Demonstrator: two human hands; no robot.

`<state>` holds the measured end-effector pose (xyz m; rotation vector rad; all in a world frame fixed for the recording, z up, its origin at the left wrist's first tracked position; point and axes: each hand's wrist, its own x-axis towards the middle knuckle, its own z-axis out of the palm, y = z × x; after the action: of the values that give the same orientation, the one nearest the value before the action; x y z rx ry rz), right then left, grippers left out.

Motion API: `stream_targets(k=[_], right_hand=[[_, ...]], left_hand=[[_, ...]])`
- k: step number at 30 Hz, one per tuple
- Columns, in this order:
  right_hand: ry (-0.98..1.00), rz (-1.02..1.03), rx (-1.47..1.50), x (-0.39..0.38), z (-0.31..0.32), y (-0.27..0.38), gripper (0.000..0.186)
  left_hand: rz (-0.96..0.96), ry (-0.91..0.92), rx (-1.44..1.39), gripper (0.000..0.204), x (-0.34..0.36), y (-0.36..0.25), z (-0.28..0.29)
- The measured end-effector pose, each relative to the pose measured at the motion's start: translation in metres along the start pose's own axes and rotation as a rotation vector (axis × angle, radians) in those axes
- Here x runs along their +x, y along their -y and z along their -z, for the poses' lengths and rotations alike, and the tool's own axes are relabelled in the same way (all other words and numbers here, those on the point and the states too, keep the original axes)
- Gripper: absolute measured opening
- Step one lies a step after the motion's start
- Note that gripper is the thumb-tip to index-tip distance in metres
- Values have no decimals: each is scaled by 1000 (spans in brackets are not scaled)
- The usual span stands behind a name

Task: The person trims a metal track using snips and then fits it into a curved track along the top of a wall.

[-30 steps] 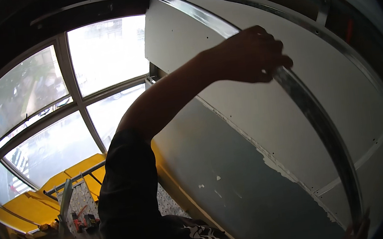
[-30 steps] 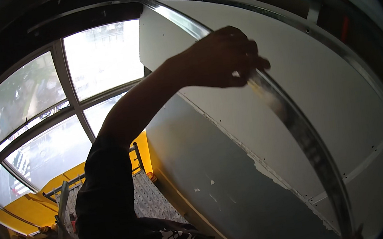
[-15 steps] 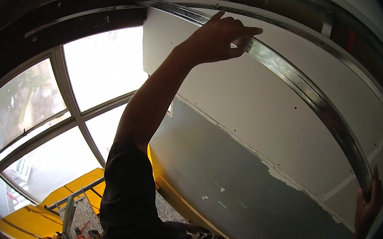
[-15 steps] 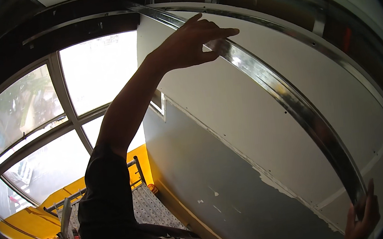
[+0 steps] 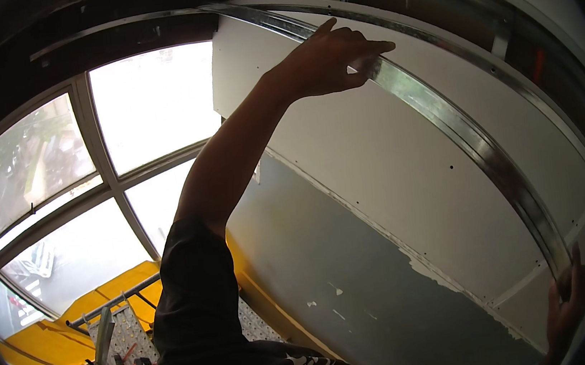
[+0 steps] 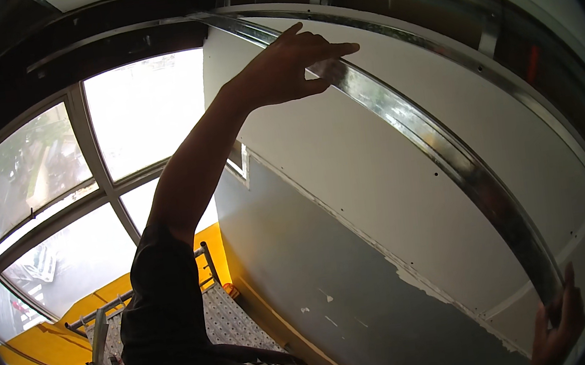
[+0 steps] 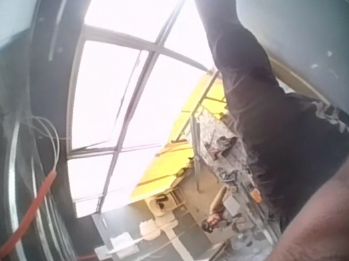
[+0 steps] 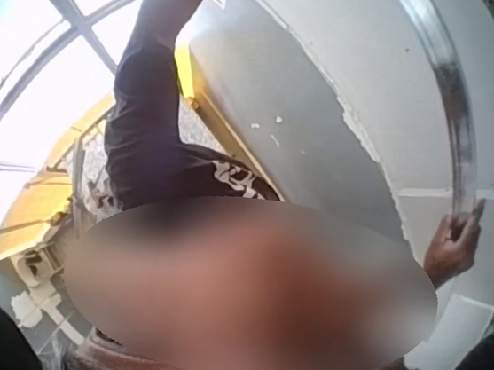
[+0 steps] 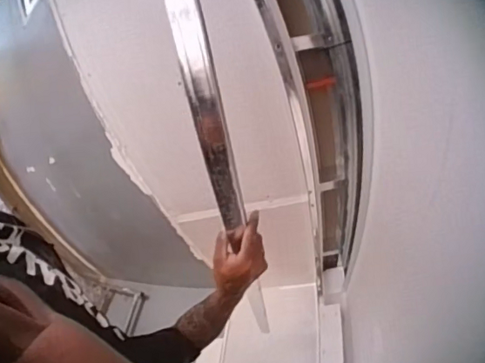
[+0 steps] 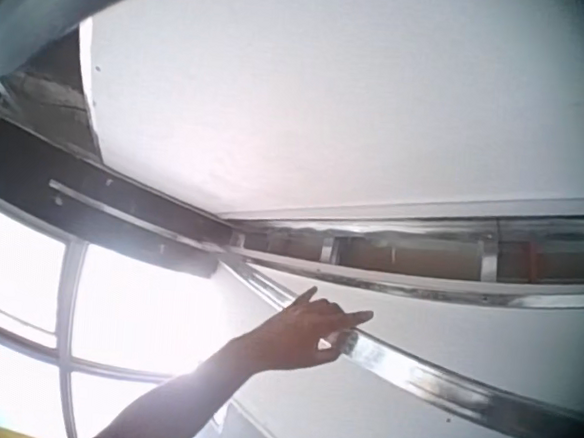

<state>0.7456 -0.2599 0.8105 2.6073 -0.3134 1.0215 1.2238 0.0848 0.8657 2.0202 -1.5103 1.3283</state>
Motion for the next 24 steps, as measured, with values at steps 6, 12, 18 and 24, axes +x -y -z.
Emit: stream_targets(k=[6,12,18,24], right_hand=[[48,-67,-10,12,22,-10,71],[102,-27,7,31,53,-8,79],[-38,129,-167,23,67,-24,75],[-187,145,-51,73,71,-13,61]], left_hand=[[-18,-56,5,64,11,-2,5],[21,-83,-90,63,17,-4,24],[-128,-134,-107,40,28,5,18],[41,-76,-28,48,22,63,29]])
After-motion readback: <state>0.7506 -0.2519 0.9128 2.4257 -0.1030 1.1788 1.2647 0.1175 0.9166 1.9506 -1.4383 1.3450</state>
